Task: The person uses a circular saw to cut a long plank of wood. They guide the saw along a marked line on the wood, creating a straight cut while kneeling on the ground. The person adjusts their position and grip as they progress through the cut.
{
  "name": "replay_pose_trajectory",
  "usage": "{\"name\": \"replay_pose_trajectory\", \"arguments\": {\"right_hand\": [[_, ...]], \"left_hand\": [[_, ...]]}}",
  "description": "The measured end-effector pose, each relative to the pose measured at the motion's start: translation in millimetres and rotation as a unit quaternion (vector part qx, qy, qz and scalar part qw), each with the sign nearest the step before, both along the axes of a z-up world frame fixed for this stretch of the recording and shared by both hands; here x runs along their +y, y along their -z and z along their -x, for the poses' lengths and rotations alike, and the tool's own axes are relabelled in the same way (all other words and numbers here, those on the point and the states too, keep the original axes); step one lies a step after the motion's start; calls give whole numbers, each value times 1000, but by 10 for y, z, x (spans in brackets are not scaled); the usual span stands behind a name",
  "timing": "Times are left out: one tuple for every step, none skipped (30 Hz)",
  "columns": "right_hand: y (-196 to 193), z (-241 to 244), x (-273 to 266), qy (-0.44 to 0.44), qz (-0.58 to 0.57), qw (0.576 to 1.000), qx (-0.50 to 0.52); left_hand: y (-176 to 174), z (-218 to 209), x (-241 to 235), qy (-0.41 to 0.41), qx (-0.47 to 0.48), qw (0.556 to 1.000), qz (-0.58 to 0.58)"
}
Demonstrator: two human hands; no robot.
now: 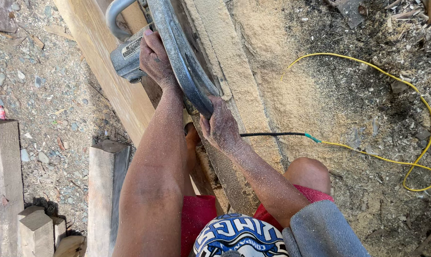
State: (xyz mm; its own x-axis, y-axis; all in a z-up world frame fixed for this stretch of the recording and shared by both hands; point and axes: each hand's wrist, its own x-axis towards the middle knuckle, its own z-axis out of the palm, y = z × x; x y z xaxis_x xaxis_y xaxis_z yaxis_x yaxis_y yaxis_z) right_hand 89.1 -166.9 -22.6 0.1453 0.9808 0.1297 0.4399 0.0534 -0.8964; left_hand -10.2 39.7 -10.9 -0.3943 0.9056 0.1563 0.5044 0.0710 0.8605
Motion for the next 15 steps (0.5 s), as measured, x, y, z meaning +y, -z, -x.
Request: {"name": "replay_pose_trajectory", "arguments": {"right_hand": [[15, 16, -16, -17, 60, 985, 159], [22, 39, -34, -34, 118, 942, 313], [30, 51, -36, -51, 171, 871, 458], [35, 48, -36, -51, 181, 872, 452], [40, 37, -35, -51, 192, 873, 446], [43, 28, -34, -51, 202, 874, 440], [52, 24, -11, -48, 187, 906, 376], [62, 26, 12, -45, 172, 934, 311], [60, 34, -11, -41, 161, 955, 245], [60, 43, -29, -41, 171, 939, 295], [58, 55, -34, -42, 179, 921, 343], [54, 62, -34, -42, 187, 900, 390], [55, 57, -7, -37, 220, 879, 422], [54, 49, 26, -32, 253, 855, 452], [45, 41, 38, -26, 286, 828, 482]], "left_hand": [[11, 0, 4, 0, 6, 1000, -1], [20, 1, 18, 0, 13, 1000, -3], [25, 4, 35, 0, 19, 1000, -6], [27, 12, 36, 1, 17, 1000, -5], [30, 15, 34, 4, 15, 1000, -3], [32, 18, 33, 6, 14, 1000, -2], [31, 19, 51, 10, 9, 1000, -7], [32, 19, 63, 14, 5, 1000, -11], [38, 29, 36, 17, 3, 1000, -11], [44, 34, 33, 17, 8, 1000, -8], [45, 41, 49, 16, 13, 1000, -6], [44, 47, 53, 14, 18, 1000, -4], [42, 42, 57, 16, 13, 1000, -6], [40, 39, 55, 17, 9, 1000, -7], [45, 37, 42, 19, 4, 1000, -7]]}}
